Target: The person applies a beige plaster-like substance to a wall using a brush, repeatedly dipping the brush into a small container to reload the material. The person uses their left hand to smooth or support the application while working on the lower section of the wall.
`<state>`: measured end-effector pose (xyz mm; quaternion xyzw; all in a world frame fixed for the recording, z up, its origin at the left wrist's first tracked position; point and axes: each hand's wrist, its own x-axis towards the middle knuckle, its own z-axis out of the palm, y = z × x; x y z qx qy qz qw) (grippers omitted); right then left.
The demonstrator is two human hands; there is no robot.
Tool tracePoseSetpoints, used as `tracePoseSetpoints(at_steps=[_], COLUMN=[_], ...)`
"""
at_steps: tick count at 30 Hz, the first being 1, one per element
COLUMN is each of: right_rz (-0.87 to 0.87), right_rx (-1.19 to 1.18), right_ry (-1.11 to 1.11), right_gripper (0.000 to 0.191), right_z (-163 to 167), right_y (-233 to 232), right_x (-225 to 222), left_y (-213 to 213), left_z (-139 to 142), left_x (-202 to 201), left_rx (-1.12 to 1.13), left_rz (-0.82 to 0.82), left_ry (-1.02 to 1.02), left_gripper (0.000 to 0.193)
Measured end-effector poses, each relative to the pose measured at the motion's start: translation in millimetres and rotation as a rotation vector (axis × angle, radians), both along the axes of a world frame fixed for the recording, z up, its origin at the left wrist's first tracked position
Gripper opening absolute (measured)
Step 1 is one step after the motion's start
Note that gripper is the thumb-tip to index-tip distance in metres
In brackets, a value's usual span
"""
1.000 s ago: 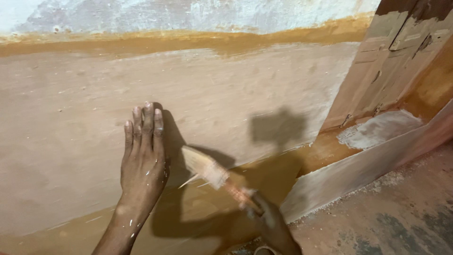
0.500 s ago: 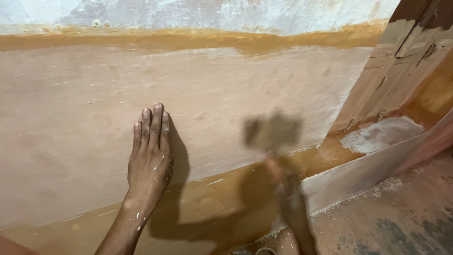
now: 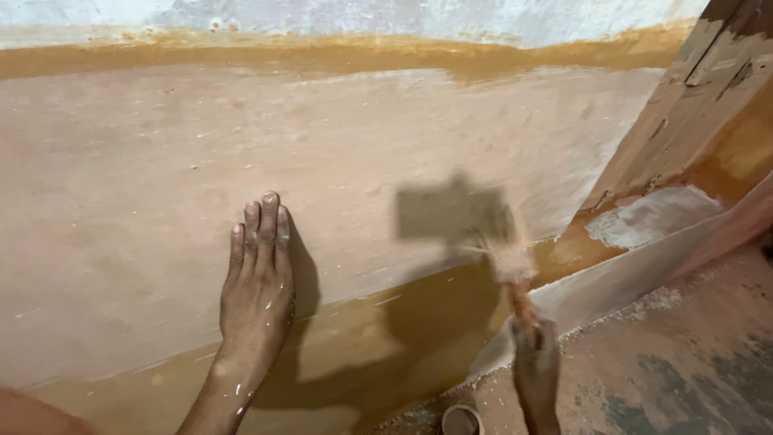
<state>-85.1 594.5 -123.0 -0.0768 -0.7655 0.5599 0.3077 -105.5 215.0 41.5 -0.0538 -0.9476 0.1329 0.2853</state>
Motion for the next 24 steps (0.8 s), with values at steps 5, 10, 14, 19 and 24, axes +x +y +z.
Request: tracePoseSetpoints(at_steps=[5, 10, 14, 19, 24], right_rz=[-0.055, 0.37, 0.802, 0.737, 0.29], right_rx=[-0.327, -0.422, -0.452, -0.342, -0.777], right_ry=[0.032, -0.148, -0.301, 0.091, 0.172], right_gripper=[0.045, 0.038, 0.042, 0.04, 0.037], right_z=[-27, -77, -96, -78, -60], right_y=[-5, -85, -127, -85, 1], right_x=[-1, 10, 32, 23, -4], left_y=[0, -3, -9, -18, -18], left_z=[-5, -2, -2, 0, 2], left_x=[-6, -1, 8, 12, 11], left_rx=[0.012, -0.002, 0.049, 0.298, 0.191], left_rz=[-0.035, -0.038, -0.071, -0.25, -0.084], left_ry=[0.019, -0.019, 0.01, 0.183, 0.111], left_gripper=[0.082, 0.087, 0.096, 0.099, 0.089])
